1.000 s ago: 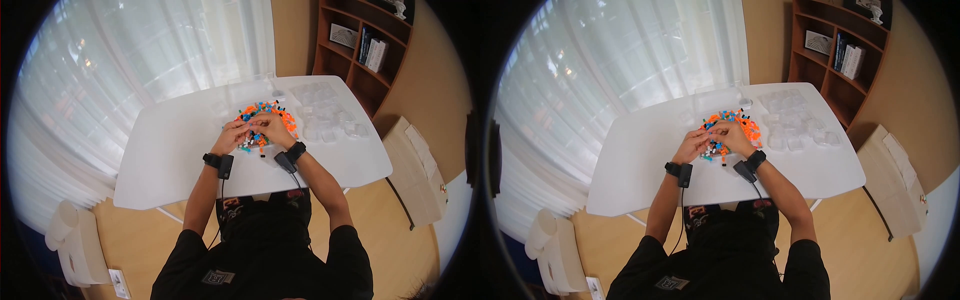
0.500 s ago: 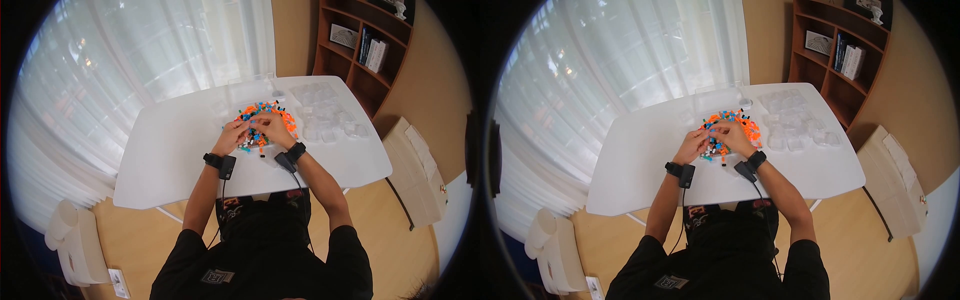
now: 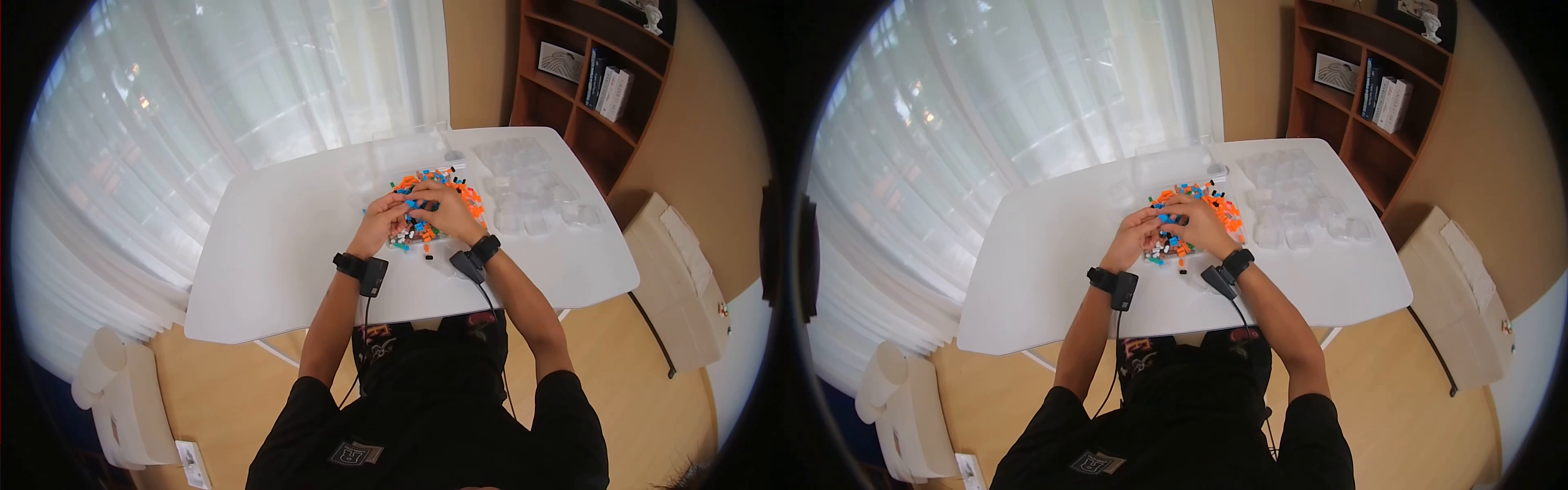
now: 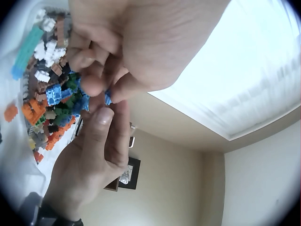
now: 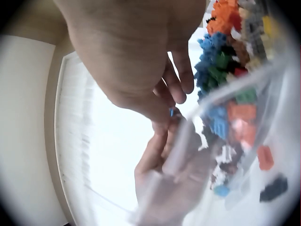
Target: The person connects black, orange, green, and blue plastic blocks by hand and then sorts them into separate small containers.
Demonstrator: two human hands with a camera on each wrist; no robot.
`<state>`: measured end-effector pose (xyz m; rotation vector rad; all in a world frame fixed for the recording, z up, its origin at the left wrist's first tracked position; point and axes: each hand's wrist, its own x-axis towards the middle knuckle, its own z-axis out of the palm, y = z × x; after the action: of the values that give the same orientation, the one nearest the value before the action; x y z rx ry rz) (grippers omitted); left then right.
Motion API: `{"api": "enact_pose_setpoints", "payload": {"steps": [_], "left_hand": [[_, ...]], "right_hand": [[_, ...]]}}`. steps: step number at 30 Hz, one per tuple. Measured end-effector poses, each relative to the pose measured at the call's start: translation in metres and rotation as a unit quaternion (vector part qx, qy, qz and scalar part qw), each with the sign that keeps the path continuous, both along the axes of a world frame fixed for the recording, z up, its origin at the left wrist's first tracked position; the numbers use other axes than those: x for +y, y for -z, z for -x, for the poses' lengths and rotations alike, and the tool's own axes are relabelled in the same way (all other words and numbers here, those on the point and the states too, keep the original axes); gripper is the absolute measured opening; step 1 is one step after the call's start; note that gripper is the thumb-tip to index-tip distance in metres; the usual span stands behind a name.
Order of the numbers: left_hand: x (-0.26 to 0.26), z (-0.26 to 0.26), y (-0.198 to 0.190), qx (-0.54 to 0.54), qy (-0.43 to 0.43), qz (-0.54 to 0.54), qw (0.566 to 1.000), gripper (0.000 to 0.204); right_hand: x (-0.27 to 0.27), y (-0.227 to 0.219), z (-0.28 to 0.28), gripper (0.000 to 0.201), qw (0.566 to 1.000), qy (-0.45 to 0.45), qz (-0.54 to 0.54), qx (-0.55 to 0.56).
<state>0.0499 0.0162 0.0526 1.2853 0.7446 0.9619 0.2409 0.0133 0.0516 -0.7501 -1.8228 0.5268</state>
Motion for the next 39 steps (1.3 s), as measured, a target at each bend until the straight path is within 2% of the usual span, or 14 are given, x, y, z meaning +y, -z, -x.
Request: {"api": "enact_pose_setpoints", "payload": {"steps": [2,4,7,11,20,22,26,28,32,34,37,39], "left_hand": [[0.002,0.001,0.005,0.003,0.012,-0.002,1.0,0.02],[0.003,-0.001,0.007,0.009,-0.011,0.017,1.0,0.016],[0.0,-0.002,0.004,0.005,-0.001,0.025,1.0,0.018],[0.003,0.002,0.008,0.017,-0.004,0.021,1.0,0.019],[0.003,0.0,0.009,0.004,-0.009,0.013,1.0,0.023],[0.004,0.001,0.008,0.009,-0.01,0.01,1.0,0.024],[0.001,0.002,0.004,0.009,0.003,0.009,1.0,0.024],[0.0,0.0,0.003,-0.015,-0.002,0.031,0.999,0.024],[0.001,0.001,0.004,-0.01,-0.005,0.018,1.0,0.026],[0.001,0.001,0.006,0.023,-0.017,-0.002,1.0,0.029],[0.002,0.001,0.006,0.053,-0.024,-0.008,0.998,0.032],[0.0,-0.002,0.006,0.036,-0.032,0.002,0.999,0.032]], "right_hand": [[0.0,0.004,0.002,0.031,0.999,-0.015,0.036,-0.025],[0.003,0.007,0.004,0.027,1.0,-0.004,-0.02,-0.007],[0.0,0.004,0.004,0.025,1.0,-0.001,-0.004,0.023],[-0.001,0.004,0.002,0.025,1.0,-0.003,-0.009,0.01],[-0.004,0.002,0.004,0.017,0.998,0.0,-0.069,-0.011],[-0.006,0.001,0.006,0.014,0.998,-0.038,-0.006,0.049],[-0.003,0.005,0.004,0.014,0.992,-0.075,0.067,0.071],[0.005,0.014,0.004,0.015,0.968,-0.12,0.158,0.153],[0.01,0.016,0.0,0.018,0.985,-0.081,0.121,0.09],[0.005,0.012,0.002,0.02,0.994,-0.06,0.058,0.077],[-0.004,0.002,0.005,0.02,0.996,-0.054,0.057,0.051],[-0.003,0.004,0.006,0.02,0.996,-0.053,0.047,0.055]]}}
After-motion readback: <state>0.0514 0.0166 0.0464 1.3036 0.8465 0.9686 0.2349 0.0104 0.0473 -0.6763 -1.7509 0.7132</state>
